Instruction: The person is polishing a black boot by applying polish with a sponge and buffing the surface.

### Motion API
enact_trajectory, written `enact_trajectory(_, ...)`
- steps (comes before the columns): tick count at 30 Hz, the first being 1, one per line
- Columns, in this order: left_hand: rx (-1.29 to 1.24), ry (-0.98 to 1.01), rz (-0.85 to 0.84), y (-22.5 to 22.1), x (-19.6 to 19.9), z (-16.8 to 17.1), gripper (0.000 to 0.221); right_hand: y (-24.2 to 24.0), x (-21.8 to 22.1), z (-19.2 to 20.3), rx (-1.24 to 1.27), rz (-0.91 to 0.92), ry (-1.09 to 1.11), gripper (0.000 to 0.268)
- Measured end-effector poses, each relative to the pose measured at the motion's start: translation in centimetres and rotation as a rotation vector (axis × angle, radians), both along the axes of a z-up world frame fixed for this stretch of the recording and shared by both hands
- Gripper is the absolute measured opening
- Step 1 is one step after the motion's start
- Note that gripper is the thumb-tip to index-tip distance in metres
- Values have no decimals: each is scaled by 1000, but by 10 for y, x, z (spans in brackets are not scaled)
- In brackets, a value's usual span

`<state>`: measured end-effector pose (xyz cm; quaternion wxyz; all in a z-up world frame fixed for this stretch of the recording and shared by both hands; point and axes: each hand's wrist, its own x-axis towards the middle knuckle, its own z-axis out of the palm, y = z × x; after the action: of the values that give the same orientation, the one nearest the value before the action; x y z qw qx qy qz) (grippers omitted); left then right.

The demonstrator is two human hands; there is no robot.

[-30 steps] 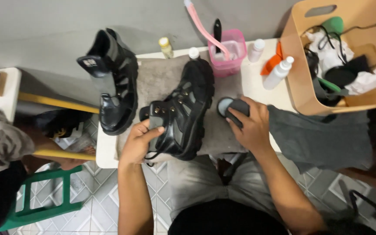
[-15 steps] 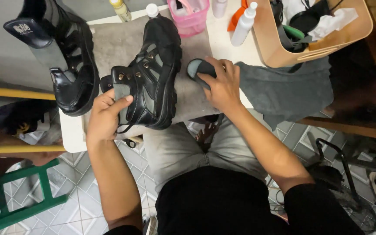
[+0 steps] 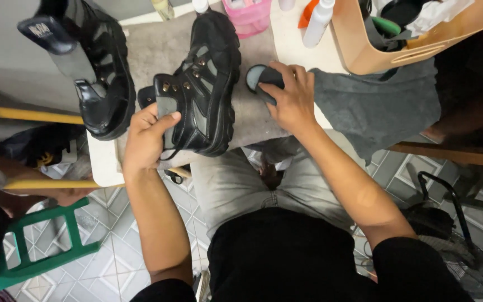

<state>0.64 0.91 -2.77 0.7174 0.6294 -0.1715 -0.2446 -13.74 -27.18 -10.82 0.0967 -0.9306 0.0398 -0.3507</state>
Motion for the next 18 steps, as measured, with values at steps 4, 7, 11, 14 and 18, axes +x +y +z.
enact_trajectory(4,-5,-6,7,-3,2,-2,11,1,1,2,29,-5,5,21)
enact_trajectory(7,13,6,9,-4,-3,6,11,3,1,2,32,-25,21,22)
enact_trajectory(11,5,13,5,-6,-5,11,9,2,1,1,33,-30,22,29)
enact_trajectory(14,13,21,13,-7,-5,16,10,2,1,2,9,-50,16,15)
enact_trajectory(18,17,24,-3,-2,0,6,7,3,1,4,24,-50,45,20)
